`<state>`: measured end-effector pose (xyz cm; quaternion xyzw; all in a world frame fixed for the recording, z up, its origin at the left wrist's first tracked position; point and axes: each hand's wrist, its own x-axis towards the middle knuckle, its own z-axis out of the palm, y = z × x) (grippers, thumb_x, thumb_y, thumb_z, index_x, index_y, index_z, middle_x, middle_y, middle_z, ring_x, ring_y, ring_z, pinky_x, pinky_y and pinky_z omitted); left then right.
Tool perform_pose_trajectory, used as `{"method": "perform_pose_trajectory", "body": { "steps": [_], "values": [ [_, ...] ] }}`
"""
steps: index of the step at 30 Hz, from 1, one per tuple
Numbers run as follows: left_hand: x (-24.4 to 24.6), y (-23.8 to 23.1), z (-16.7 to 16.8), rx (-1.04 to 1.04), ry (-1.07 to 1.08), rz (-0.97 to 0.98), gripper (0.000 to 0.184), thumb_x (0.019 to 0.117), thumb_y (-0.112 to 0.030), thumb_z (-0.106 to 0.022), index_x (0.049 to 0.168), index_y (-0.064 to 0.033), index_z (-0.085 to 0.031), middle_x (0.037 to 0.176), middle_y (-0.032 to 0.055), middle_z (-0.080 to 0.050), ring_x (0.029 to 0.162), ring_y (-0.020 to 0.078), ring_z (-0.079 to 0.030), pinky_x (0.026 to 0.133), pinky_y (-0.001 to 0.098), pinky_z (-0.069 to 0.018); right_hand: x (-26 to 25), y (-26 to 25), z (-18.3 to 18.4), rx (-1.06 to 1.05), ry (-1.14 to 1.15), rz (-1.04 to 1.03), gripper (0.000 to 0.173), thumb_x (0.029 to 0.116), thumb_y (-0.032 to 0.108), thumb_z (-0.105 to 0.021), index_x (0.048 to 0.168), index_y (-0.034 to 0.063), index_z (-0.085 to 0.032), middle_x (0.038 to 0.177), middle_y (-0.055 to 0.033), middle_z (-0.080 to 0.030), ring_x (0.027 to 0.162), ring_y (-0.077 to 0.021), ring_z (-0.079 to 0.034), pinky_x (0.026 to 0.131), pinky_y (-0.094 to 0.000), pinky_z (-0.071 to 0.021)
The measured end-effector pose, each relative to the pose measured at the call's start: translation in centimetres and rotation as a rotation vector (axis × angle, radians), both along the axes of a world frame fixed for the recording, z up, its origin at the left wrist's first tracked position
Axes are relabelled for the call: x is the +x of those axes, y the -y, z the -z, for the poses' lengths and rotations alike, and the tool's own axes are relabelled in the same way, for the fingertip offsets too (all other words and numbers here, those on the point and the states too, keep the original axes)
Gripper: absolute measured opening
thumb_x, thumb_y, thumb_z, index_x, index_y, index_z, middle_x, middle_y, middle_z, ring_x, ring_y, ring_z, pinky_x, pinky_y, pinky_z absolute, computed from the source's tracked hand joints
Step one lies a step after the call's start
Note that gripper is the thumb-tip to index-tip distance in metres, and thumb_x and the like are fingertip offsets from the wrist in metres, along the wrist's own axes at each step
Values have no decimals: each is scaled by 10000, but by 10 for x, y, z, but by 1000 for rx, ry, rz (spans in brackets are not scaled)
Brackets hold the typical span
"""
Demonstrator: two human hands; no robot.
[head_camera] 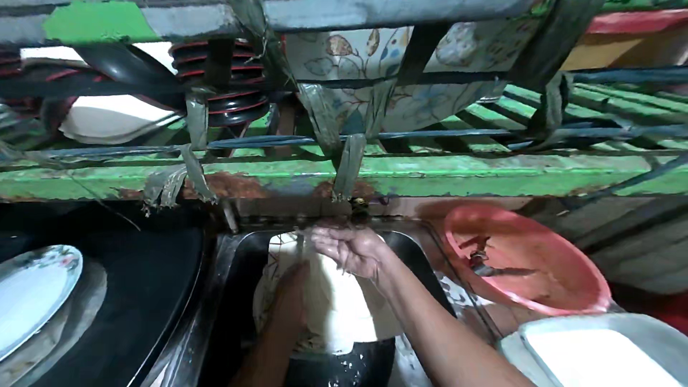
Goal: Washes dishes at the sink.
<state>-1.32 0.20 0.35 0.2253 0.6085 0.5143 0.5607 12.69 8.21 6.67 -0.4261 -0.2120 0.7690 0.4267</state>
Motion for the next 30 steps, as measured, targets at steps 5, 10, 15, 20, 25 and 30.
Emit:
{"method": "perform_pose_trajectory", "body": {
  "steps": [5,10,15,20,25,30],
  "values": [
    [28,-25,9,89,54,-45,371,1034,-222,-604,1337,-7,-601,1304,175,-629,1190,270,-596,1011,481,-488,13,2,2,82,55,223,234,1053,-8,-397,1265,4,-497,1059,-132,-639,880,-209,-685,791,-369,-605],
    [-15,1,-35,343,-339,-88,356,1075,-216,-509,1360,-12,-575,1235,137,-661,1102,175,-644,981,390,-532,35,20,9,177,366,-245,305,1066,-15,-421,1342,-9,-550,1136,-127,-694,906,-182,-712,818,-325,-592],
    [-46,75,-95,514,-1053,-143,280,999,-128,-573,1137,72,-712,987,147,-735,910,131,-707,836,304,-575,50,12,73,274,1094,-373,363,1059,136,-548,1384,-23,-577,1340,-245,-599,1179,-312,-623,1029,-441,-495],
    [-93,108,-106,952,-1674,-163,260,1081,-199,-469,1109,-84,-700,1078,90,-758,1028,121,-704,901,246,-540,31,13,82,336,1556,-665,556,1010,337,-623,1453,14,-529,1488,-275,-480,1384,-418,-484,1139,-544,-413],
    [-147,93,-104,495,-1776,-250,245,1013,-103,-571,1185,-37,-733,1126,143,-753,1059,297,-733,908,507,-585,39,9,105,344,1569,-581,573,965,352,-692,1407,6,-572,1449,-302,-513,1355,-459,-501,1105,-613,-420],
    [-114,74,-127,151,-1565,-4,360,1042,-162,-519,1344,-7,-638,1355,177,-644,1255,309,-618,1091,480,-465,54,12,112,284,1394,-551,464,915,237,-776,1251,-57,-650,1281,-318,-615,1232,-455,-580,1049,-619,-444]
  ]
}}
